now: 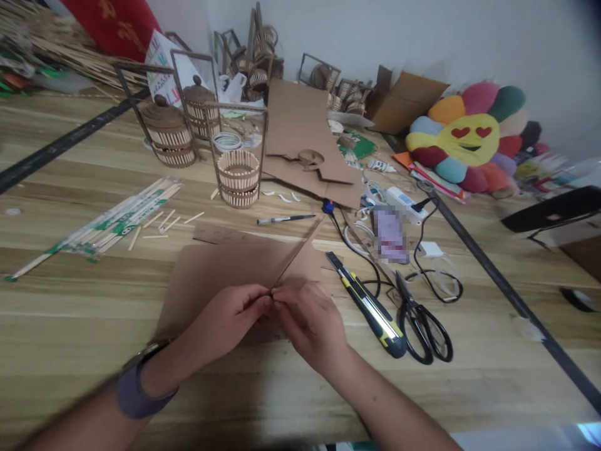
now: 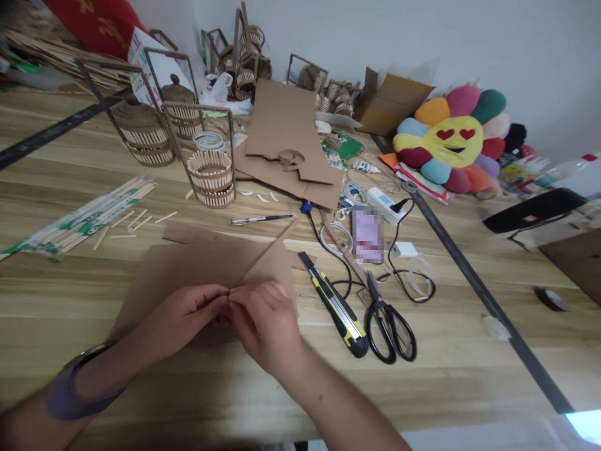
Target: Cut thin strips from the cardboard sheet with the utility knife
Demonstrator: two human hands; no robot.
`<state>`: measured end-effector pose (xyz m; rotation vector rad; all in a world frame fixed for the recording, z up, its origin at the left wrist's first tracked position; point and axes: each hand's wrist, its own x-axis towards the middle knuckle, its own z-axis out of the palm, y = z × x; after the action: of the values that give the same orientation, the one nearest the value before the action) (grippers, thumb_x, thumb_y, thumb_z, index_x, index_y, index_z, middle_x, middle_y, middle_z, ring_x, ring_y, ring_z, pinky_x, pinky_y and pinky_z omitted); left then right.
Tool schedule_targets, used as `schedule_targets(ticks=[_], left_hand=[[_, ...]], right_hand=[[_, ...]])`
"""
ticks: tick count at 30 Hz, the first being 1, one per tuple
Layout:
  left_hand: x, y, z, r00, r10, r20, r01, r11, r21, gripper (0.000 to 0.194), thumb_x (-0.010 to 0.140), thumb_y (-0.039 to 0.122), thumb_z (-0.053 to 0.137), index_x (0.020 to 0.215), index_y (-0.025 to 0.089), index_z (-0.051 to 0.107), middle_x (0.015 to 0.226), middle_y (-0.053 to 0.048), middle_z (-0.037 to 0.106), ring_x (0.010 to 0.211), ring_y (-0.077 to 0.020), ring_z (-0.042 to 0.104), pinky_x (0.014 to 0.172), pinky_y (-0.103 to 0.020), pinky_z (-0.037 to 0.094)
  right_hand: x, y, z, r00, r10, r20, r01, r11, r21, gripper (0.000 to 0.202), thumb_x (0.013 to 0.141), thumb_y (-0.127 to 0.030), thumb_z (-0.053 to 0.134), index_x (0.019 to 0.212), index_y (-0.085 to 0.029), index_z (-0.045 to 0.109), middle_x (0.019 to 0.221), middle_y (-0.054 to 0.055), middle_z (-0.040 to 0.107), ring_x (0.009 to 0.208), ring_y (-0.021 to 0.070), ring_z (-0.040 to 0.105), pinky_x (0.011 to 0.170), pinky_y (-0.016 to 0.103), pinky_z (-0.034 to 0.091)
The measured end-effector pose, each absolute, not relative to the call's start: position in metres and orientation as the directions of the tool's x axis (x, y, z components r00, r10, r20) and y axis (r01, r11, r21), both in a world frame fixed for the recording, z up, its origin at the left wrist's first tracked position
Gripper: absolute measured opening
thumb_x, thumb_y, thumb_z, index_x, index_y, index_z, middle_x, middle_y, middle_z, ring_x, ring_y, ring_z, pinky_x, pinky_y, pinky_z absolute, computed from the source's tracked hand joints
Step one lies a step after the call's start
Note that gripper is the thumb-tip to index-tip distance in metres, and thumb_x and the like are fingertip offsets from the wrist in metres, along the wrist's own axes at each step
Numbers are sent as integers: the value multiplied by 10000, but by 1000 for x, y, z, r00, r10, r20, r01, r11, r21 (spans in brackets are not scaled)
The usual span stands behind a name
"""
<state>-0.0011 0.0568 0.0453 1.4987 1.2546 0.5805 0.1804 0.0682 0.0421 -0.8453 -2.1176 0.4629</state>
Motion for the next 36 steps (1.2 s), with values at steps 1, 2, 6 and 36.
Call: schedule_targets(ticks=[1,2,6,36], left_hand=[[-1,56,45,327,912,-247,418,95,904,344,931,407,418,723,186,580,666,14,572,653,-164,548,601,-238,395],[-1,56,45,323,915,-242,429,86,899,345,934,403,415,714,187,570,658,16,568,644,-162,544,595,-237,388],[0,55,45,325,926,-191,443,29,896,330,943,380,405,710,192,546,661,18,560,637,-156,531,590,-235,369],[1,51,43,320,943,-88,450,-70,890,317,953,372,398,720,200,526,658,14,580,624,-157,558,578,-238,352]], right_hand=[[180,68,42,-464,699,545,422,715,-558,157,900,-120,579,986,-247,614,882,15,745,796,182,665,745,349,471],[180,67,42,-461,701,544,430,713,-555,166,899,-121,580,992,-253,615,882,12,747,800,185,666,751,358,468],[180,66,44,-446,720,532,445,694,-566,171,905,-135,573,1004,-268,616,907,11,753,851,195,672,783,380,459],[180,67,47,-378,776,505,388,628,-674,94,891,-194,622,968,-248,617,926,42,711,877,202,659,763,360,517]])
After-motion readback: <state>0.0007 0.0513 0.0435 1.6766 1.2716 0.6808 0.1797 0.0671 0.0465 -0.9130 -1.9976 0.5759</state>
